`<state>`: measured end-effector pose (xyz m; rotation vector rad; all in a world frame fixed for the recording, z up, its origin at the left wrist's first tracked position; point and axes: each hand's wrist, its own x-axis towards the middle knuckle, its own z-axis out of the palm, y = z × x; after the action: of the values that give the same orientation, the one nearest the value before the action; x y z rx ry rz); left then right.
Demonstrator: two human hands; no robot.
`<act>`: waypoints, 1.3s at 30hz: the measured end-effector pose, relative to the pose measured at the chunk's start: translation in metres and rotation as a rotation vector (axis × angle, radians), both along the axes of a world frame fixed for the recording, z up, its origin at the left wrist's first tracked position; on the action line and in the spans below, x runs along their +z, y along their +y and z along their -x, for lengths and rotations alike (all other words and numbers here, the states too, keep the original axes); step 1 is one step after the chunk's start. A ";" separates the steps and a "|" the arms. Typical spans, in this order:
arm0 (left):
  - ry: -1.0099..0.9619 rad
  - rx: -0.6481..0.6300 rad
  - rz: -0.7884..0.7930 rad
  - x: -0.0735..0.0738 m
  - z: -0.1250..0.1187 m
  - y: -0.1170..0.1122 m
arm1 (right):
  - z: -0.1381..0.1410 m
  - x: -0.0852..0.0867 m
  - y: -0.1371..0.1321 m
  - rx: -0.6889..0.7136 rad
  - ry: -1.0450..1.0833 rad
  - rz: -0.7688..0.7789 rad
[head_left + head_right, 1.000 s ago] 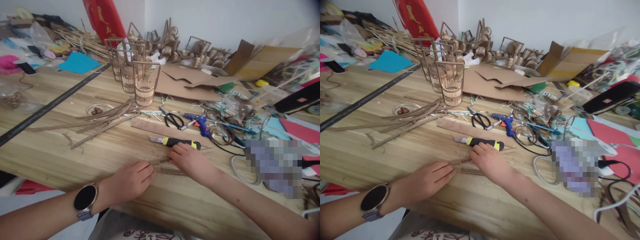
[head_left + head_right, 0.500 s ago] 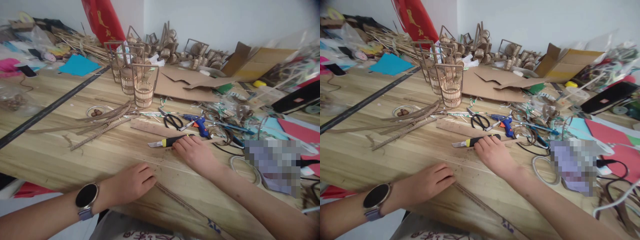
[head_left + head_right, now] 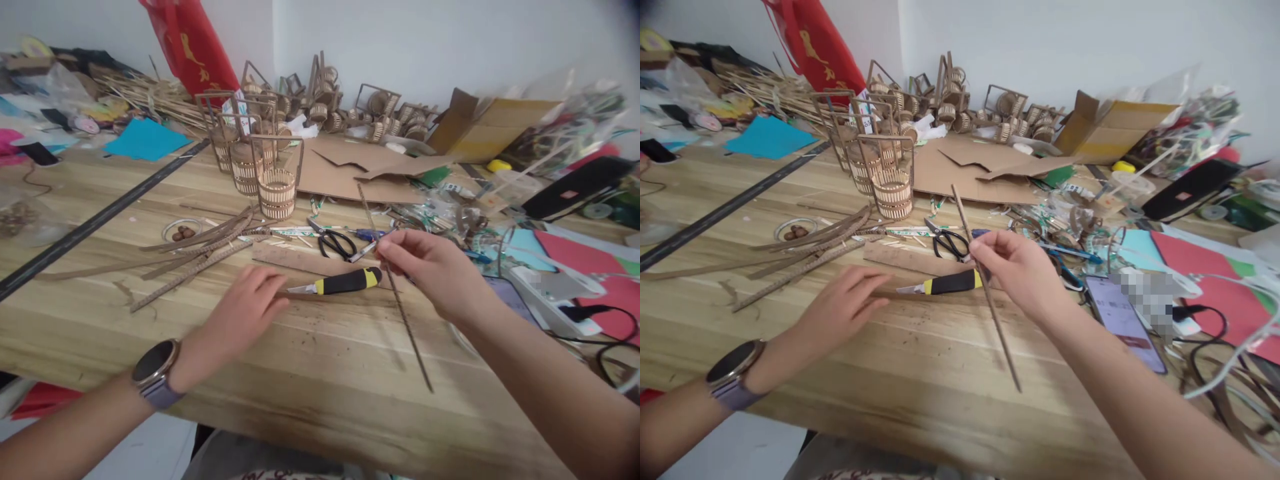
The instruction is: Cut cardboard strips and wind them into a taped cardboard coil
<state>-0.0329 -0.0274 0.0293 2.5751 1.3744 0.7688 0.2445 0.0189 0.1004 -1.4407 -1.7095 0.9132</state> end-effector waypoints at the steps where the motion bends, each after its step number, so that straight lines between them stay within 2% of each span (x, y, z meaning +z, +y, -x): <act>1: -0.134 -0.041 0.183 0.005 -0.010 -0.002 | 0.004 -0.001 0.004 -0.023 0.118 0.035; 3: -0.398 -0.138 0.641 0.011 -0.035 -0.009 | 0.016 -0.006 0.011 -0.011 0.311 0.127; 5: -0.604 -0.210 1.011 0.012 -0.060 -0.016 | 0.028 -0.011 0.017 -0.032 0.475 0.178; 7: -0.789 -0.269 1.208 0.009 -0.079 -0.020 | 0.038 -0.014 0.021 -0.076 0.587 0.192; 10: -0.954 -0.234 1.347 0.006 -0.092 -0.022 | 0.045 -0.017 0.026 -0.127 0.656 0.202; 13: -1.048 -0.233 1.406 0.008 -0.092 -0.018 | 0.042 -0.021 0.020 -0.142 0.609 0.192; 15: -1.116 -0.242 1.413 0.009 -0.089 -0.014 | 0.035 -0.026 0.006 -0.145 0.498 0.133; 20: -1.216 -0.243 1.409 0.009 -0.084 -0.005 | 0.018 -0.041 -0.054 -0.077 0.033 -0.182; 23: -1.254 -0.206 1.369 0.010 -0.083 -0.004 | 0.014 -0.047 -0.079 0.048 -0.082 -0.334; 28: -1.256 -0.126 1.300 0.013 -0.083 -0.004 | 0.015 -0.052 -0.084 0.133 -0.105 -0.439; 33: -1.262 -0.059 1.256 0.011 -0.083 -0.005 | 0.016 -0.056 -0.084 0.170 -0.101 -0.423; 39: -1.240 -0.044 1.301 0.007 -0.085 -0.007 | 0.017 -0.061 -0.087 0.179 -0.118 -0.400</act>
<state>0.0524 -0.0347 0.0367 0.7956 0.8180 0.7791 0.2276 -0.0683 0.0397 -1.1070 -1.9985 0.5392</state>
